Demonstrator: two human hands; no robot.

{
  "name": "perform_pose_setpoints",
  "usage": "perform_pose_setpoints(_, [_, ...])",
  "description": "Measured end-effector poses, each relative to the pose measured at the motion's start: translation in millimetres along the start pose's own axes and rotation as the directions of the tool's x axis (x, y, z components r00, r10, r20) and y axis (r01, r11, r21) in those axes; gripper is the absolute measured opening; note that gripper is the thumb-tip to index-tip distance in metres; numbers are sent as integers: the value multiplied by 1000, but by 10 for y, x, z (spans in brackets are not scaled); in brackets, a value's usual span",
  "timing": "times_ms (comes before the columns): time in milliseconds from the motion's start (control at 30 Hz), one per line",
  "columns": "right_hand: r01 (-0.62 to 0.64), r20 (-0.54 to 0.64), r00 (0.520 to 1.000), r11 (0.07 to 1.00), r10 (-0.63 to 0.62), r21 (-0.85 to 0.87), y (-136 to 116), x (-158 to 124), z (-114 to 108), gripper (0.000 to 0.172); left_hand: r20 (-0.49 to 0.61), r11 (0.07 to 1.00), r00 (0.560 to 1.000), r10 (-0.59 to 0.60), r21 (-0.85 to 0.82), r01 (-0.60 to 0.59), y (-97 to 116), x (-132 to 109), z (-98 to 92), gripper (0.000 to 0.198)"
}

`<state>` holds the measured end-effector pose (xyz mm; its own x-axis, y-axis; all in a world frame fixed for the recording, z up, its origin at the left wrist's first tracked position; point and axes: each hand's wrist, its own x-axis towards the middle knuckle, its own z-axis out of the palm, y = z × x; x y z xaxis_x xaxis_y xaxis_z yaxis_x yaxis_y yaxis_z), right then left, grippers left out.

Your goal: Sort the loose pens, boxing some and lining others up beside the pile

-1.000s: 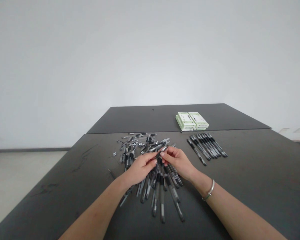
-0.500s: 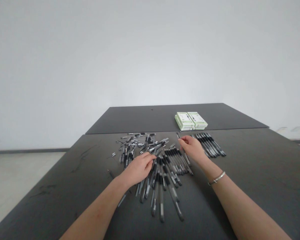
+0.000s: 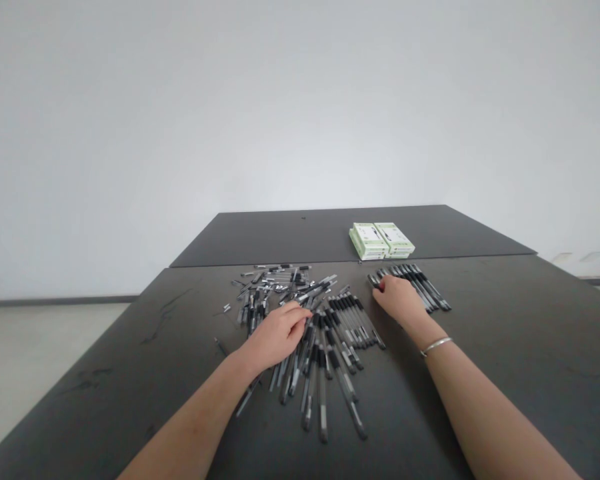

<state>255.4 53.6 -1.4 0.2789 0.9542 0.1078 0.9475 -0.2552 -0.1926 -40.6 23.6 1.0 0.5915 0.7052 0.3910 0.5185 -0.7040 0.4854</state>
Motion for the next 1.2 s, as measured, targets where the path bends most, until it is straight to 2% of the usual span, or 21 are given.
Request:
perform_pose_setpoints(533, [-6,-37,999,990,1,-138,75,28,0,21,-40,1000,999,2,-4,-2,-7,1,-6,29])
perform_pose_setpoints(900, [-15,-72,997,988,4,-156,72,15,-19,24,-31,1000,1000,-1,-11,1,-13,-6,-18,28])
perform_pose_setpoints(1100, [10,-107,994,994,-22,-108,-14,-42,-75,23,-28,1000,1000,-5,-13,4,-9,-6,-20,27])
perform_pose_setpoints(1200, [65,-45,997,998,-64,20,-69,-41,-88,22,-31,1000,1000,-1,-13,1,-15,-8,-17,28])
